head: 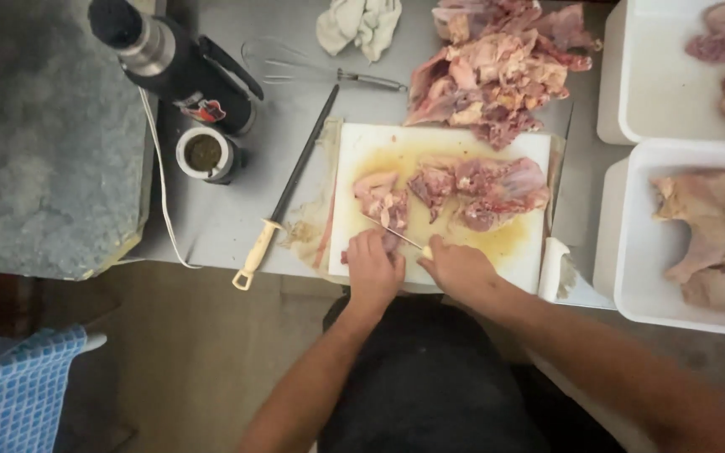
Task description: A person is rapidly deboning whole chickens on a cutting board and sorting the parts into different plastic bins.
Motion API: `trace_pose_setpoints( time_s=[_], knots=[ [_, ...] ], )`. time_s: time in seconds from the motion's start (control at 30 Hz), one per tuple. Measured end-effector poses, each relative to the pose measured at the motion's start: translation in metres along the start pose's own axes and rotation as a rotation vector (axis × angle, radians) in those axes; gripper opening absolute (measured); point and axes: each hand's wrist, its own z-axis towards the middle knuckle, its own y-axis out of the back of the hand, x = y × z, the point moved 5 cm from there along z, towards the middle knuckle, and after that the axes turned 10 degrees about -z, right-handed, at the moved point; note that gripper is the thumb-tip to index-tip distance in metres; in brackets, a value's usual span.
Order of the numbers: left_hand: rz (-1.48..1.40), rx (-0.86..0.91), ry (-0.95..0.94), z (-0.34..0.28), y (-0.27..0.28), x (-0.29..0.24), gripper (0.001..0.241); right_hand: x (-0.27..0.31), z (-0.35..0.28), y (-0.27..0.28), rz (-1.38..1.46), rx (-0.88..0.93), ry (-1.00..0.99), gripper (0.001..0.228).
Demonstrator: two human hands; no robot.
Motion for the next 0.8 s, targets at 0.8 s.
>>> trace_pose_setpoints(
  time_s=[0.8],
  knots=[
    [-0.522, -0.012, 0.682, 0.003, 0.006, 0.060, 0.019, -0.081, -0.100, -0.056, -0.148, 0.088, -0.103, 0.049]
  ],
)
